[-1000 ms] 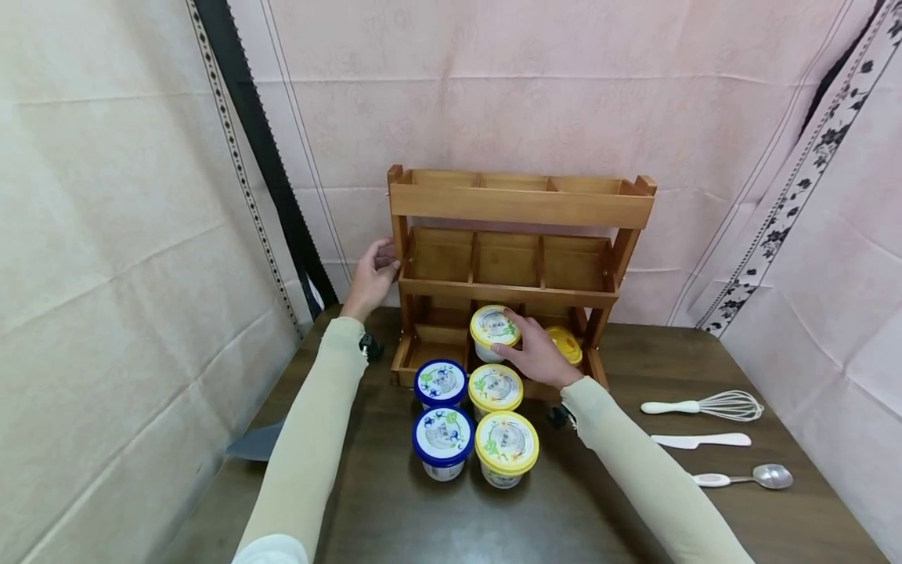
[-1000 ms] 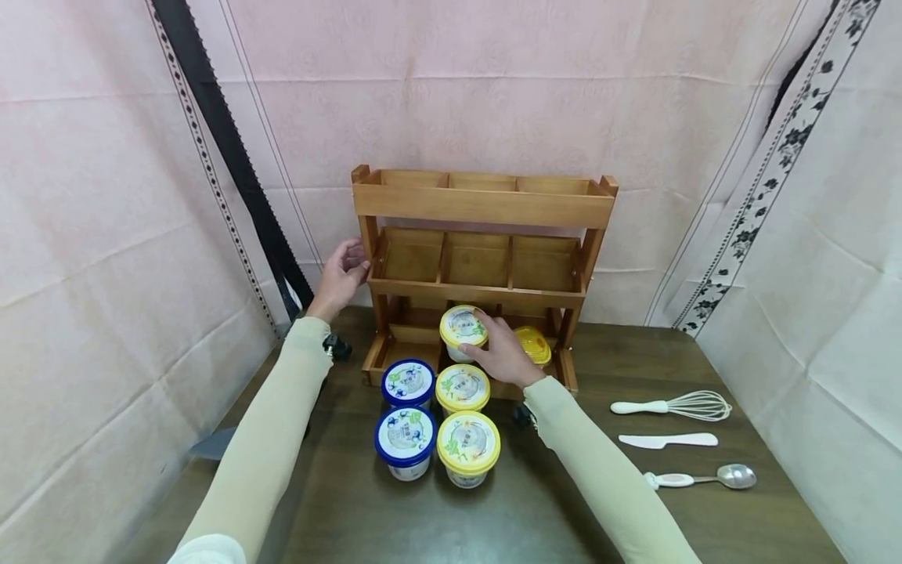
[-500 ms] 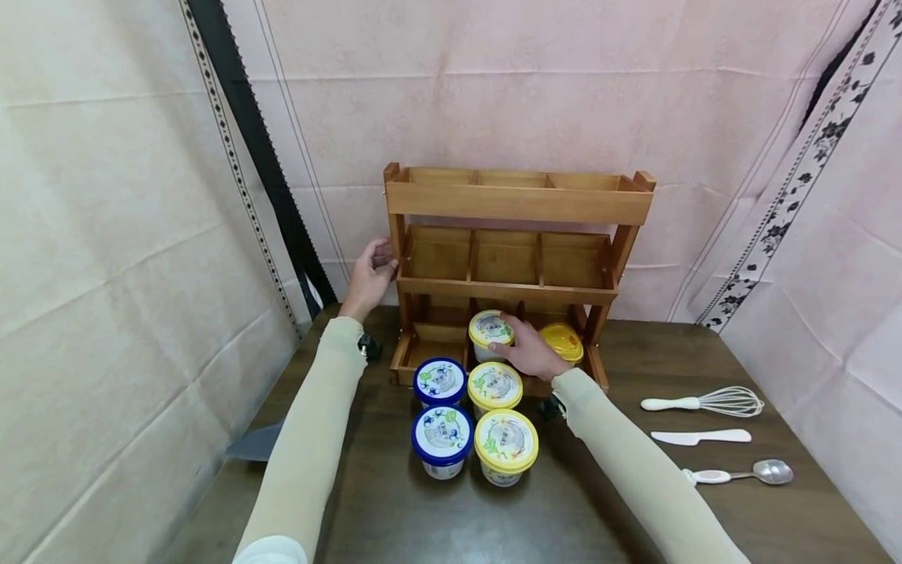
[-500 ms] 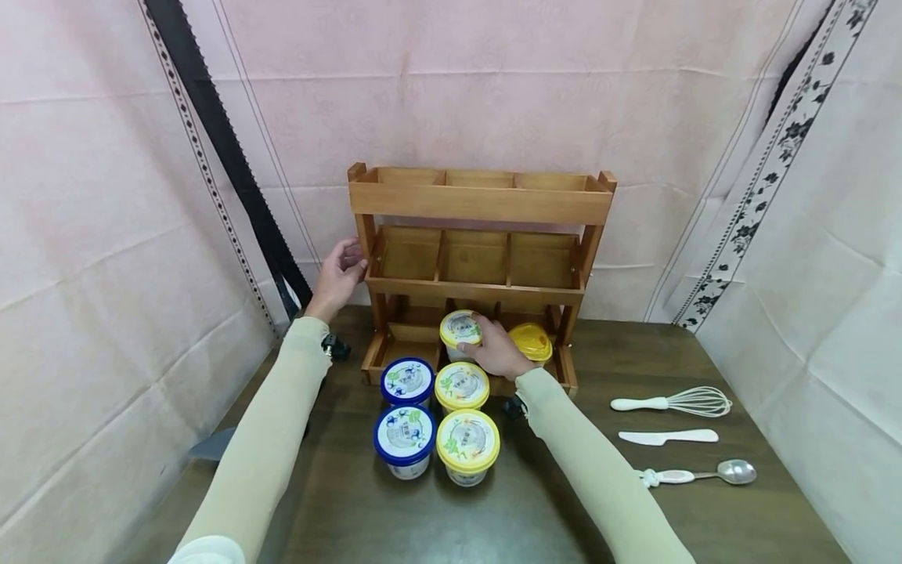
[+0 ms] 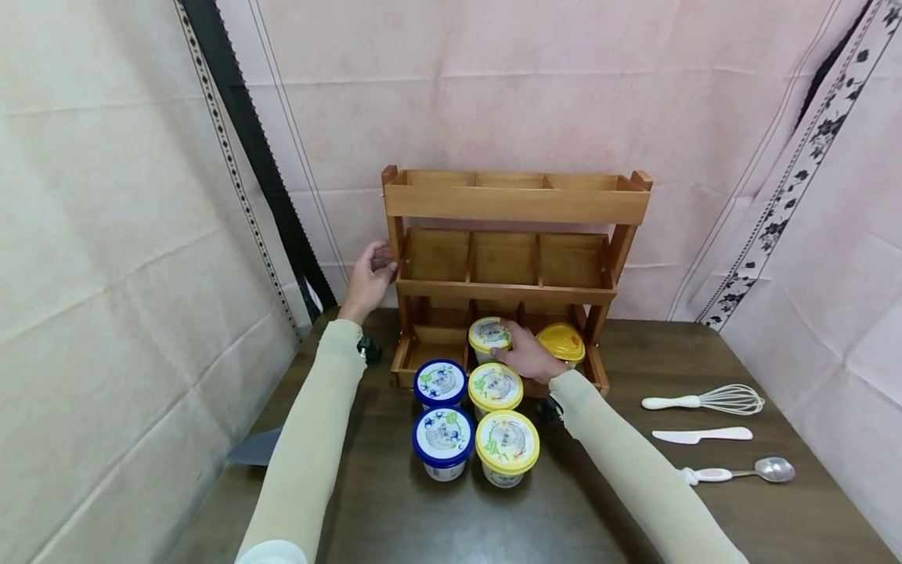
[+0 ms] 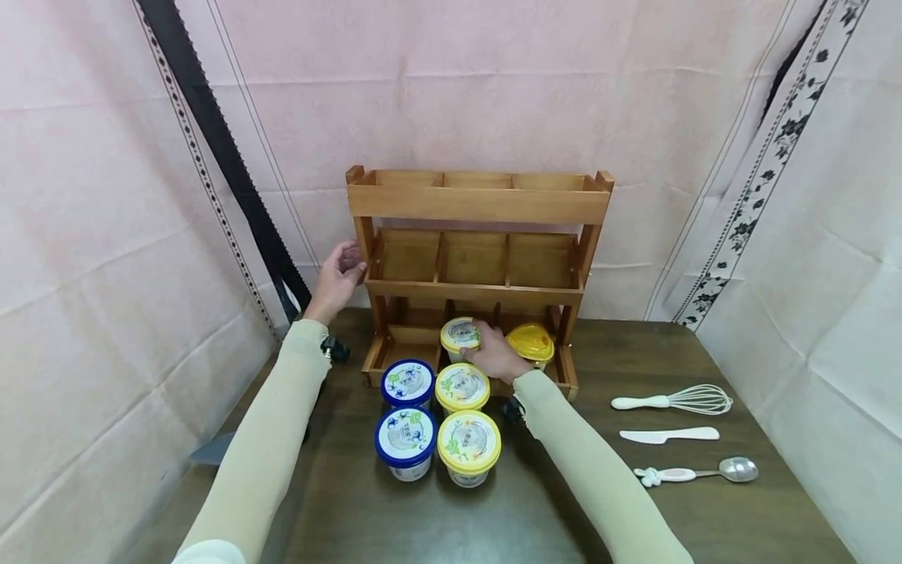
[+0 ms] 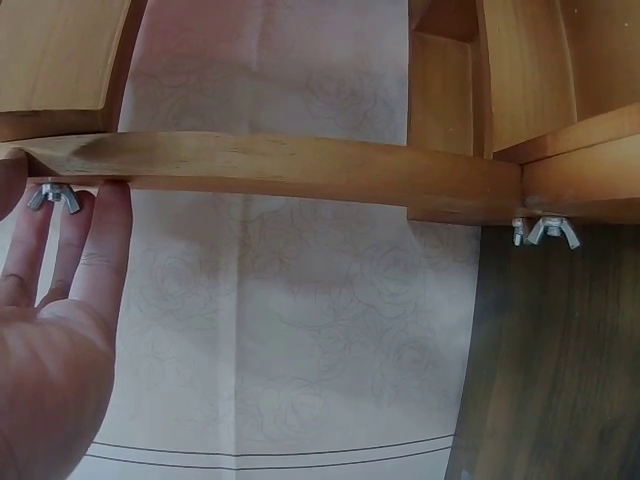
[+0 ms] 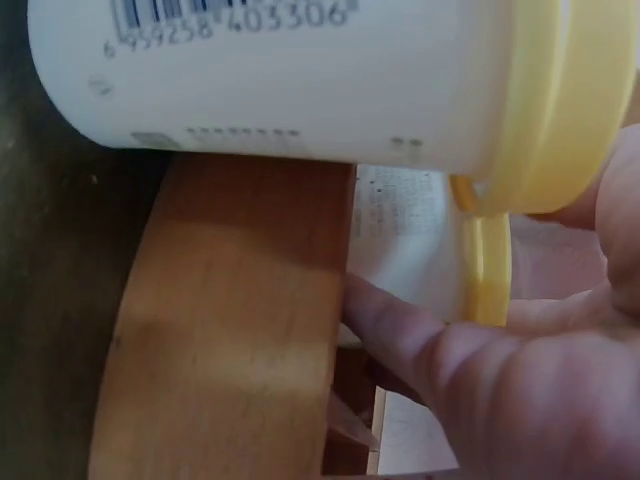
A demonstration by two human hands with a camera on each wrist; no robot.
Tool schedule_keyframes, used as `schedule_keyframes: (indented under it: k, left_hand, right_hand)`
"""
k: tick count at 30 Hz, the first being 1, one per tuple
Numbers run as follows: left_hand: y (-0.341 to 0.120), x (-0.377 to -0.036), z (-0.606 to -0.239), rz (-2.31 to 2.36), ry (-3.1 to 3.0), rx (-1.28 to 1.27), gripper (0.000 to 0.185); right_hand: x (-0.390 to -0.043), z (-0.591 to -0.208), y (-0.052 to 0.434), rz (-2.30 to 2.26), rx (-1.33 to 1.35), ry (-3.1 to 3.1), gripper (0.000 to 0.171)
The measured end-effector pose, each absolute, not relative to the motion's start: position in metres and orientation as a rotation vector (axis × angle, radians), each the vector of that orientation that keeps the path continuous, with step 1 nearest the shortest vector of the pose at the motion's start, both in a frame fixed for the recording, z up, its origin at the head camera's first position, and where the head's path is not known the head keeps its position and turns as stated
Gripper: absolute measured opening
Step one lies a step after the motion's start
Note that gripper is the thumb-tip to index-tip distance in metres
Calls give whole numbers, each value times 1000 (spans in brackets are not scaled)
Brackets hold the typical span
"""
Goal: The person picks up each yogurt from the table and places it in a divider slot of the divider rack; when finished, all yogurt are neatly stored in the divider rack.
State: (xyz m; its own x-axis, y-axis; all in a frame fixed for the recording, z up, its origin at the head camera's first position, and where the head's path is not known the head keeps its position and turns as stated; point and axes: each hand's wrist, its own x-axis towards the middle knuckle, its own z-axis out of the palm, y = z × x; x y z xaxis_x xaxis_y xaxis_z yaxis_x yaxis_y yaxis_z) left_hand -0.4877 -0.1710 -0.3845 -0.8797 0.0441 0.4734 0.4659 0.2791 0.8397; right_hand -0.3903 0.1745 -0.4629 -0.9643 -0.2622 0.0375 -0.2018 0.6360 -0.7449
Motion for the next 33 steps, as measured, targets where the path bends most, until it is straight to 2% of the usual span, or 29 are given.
schedule_keyframes:
  k: [9, 21, 33]
  left_hand:
    - [-168, -488, -389, -1621, -2201, -466, 44]
    - [-173, -488, -384, -1640, -2183, -452, 45]
    - [-170, -488, -383, -1624, -2154, -474, 46]
  right_hand:
    - [-377, -458, 175, -1245, -400, 2778, 78]
    - [-369, -446, 177, -1299, -451, 2891, 71]
    - [-341, -440, 193, -1388, -566, 2887, 65]
